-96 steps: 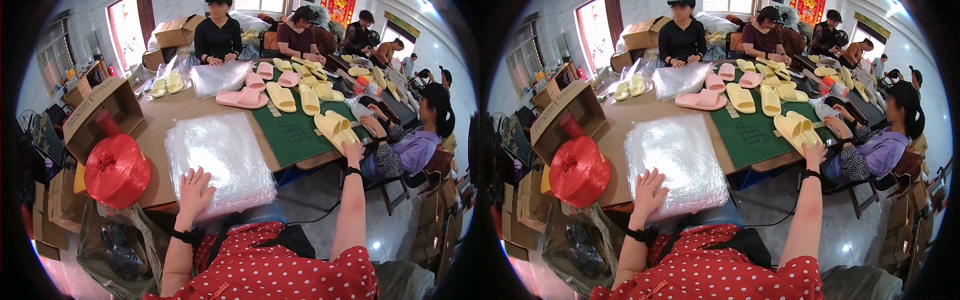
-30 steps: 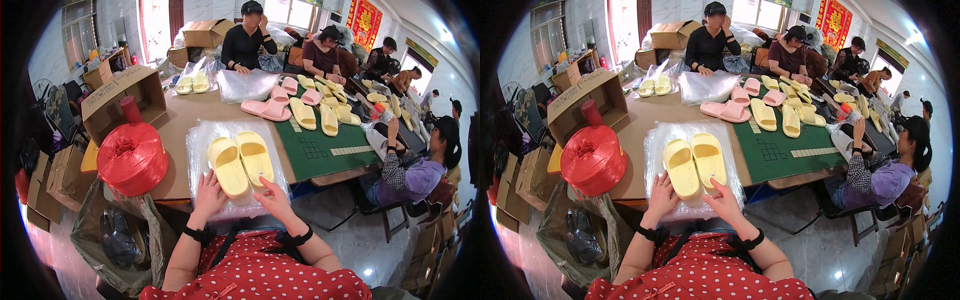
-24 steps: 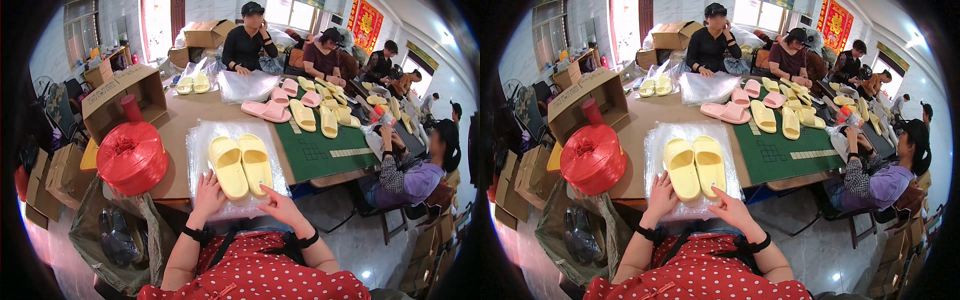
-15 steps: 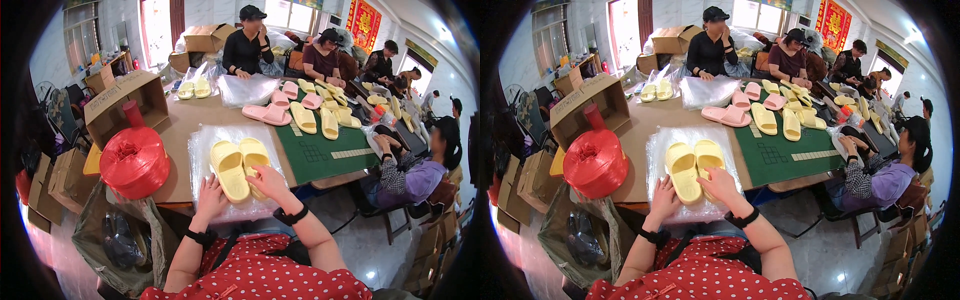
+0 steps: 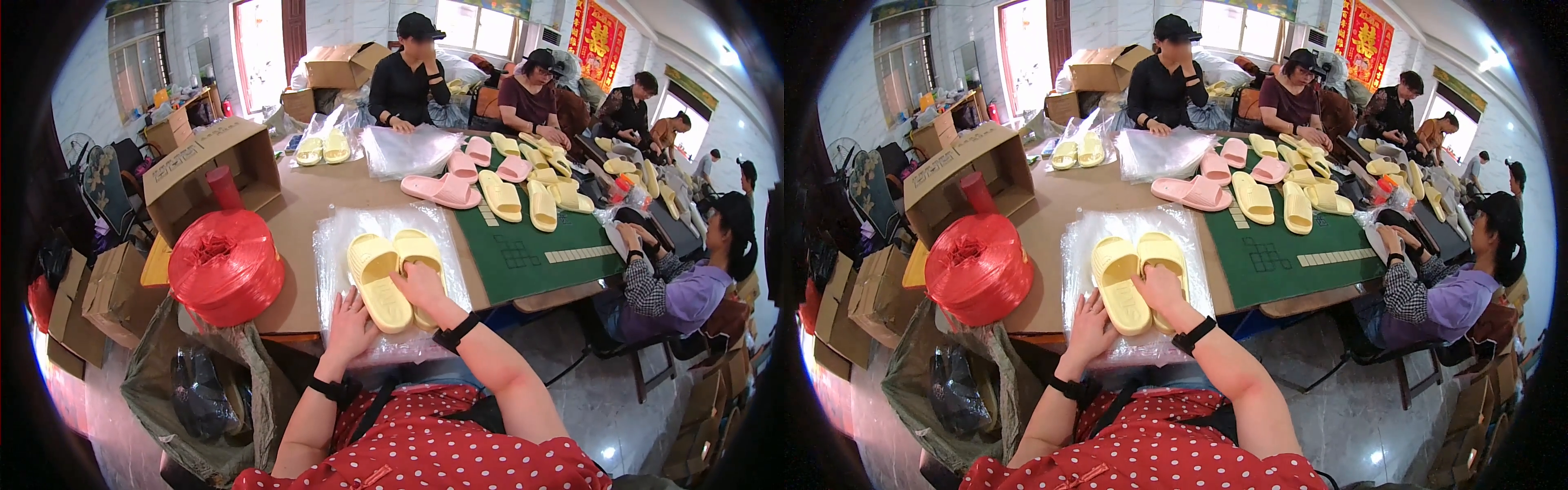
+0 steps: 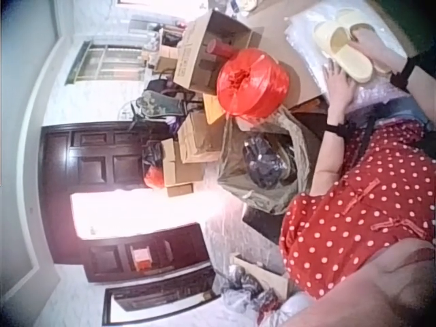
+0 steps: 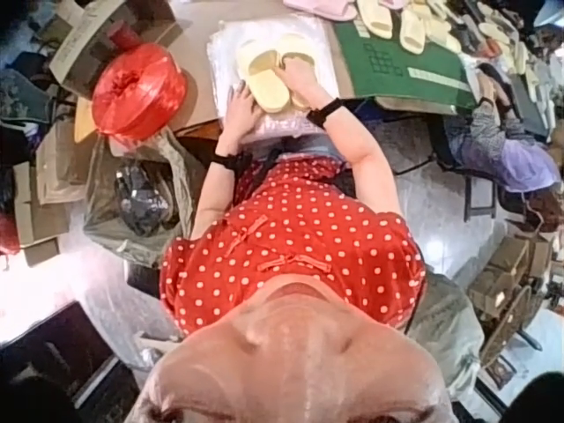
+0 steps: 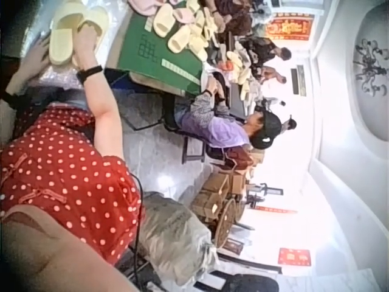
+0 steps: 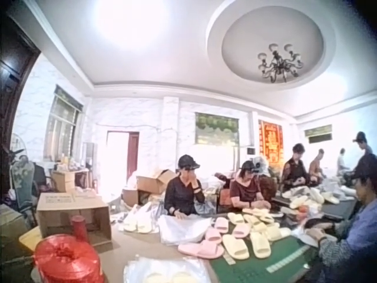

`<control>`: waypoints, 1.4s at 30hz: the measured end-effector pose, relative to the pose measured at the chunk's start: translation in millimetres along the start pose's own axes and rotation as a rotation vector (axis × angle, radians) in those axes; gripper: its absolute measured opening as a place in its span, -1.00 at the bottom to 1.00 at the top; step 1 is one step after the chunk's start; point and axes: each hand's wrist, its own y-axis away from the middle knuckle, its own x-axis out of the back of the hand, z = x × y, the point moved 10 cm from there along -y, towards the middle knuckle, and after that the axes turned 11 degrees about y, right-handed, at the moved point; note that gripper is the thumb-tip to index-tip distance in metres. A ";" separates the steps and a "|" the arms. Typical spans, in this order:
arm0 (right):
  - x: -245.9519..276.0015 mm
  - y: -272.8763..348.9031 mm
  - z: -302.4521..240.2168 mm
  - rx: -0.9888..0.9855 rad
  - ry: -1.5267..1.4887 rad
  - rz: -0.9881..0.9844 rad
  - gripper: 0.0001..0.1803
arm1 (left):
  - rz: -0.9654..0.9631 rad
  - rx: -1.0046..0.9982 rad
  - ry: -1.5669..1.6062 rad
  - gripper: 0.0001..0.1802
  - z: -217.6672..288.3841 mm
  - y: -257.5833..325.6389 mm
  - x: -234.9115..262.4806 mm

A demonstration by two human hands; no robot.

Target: Picking up slippers from a table and a bag, inspecting them, and placing them into plastic packaging bags.

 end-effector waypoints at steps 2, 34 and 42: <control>-0.9 3.3 2.4 -0.005 -0.015 0.040 -0.46 | -0.019 -0.001 -0.030 -0.38 0.3 -0.2 -2.0; 29.4 61.5 -3.1 -0.090 -0.009 0.299 -0.61 | 0.023 -0.036 -0.063 -0.41 0.1 4.0 -4.0; 27.8 61.3 -1.2 -0.111 -0.033 0.283 -0.60 | 0.000 -0.020 -0.062 -0.41 0.9 3.0 -4.2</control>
